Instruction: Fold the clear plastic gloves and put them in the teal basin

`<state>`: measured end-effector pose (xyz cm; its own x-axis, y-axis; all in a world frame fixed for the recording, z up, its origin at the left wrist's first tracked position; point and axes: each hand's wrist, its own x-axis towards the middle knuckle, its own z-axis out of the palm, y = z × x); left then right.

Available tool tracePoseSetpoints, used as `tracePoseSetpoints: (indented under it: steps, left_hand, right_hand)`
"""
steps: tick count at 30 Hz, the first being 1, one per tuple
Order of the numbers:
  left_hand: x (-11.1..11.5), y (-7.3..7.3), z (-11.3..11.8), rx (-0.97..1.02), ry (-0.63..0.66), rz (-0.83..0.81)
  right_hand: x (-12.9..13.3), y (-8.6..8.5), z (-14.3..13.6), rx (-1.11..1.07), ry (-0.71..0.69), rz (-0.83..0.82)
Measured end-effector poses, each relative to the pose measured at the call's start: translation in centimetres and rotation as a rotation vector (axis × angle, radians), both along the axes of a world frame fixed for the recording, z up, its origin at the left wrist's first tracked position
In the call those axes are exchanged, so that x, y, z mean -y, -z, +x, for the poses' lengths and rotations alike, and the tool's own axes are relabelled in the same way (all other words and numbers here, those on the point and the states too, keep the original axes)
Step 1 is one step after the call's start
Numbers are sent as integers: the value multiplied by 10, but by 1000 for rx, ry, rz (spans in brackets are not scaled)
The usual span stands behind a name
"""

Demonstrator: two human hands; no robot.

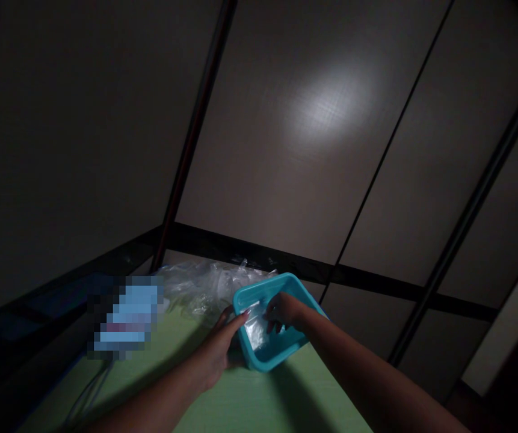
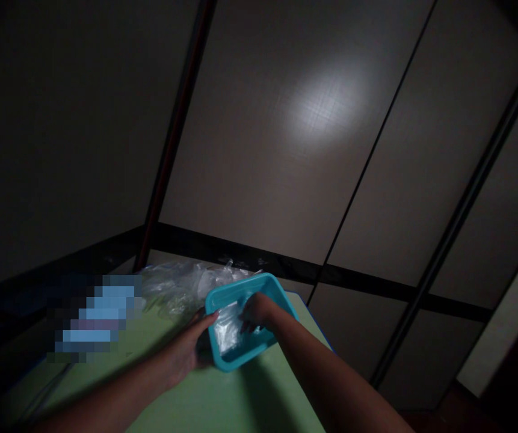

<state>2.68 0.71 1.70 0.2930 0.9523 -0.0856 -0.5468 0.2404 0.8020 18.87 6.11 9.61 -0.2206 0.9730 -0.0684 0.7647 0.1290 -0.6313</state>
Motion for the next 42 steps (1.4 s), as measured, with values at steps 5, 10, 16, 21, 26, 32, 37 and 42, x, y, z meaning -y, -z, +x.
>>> tracePoseSetpoints:
  steps: [5, 10, 16, 21, 26, 32, 37, 42]
  left_hand:
    - [-2, 2, 0, -19, -10, -4]
    - [-2, 0, -1, -20, 4, -26]
    - [-1, -3, -3, -107, 57, -90]
    - [2, -3, -4, -176, 77, -74]
    - [1, -2, -5, -207, 90, -71]
    - [3, -4, -6, -220, 93, -42]
    - [1, -1, -5, -221, 101, -46]
    - [1, -1, -4, -235, 57, -35]
  right_hand:
    - [-1, 3, -5, 272, -36, -25]
    - [8, 2, -9, 409, -43, 286]
    - [22, -4, -8, 497, -359, 314]
    - [30, -10, -9, 583, -533, 293]
    - [32, -6, -10, 646, -546, 319]
    - [28, -1, -8, 656, -521, 245]
    - [26, -3, -9, 781, -532, 141]
    - [25, -3, -16, 902, -588, 112]
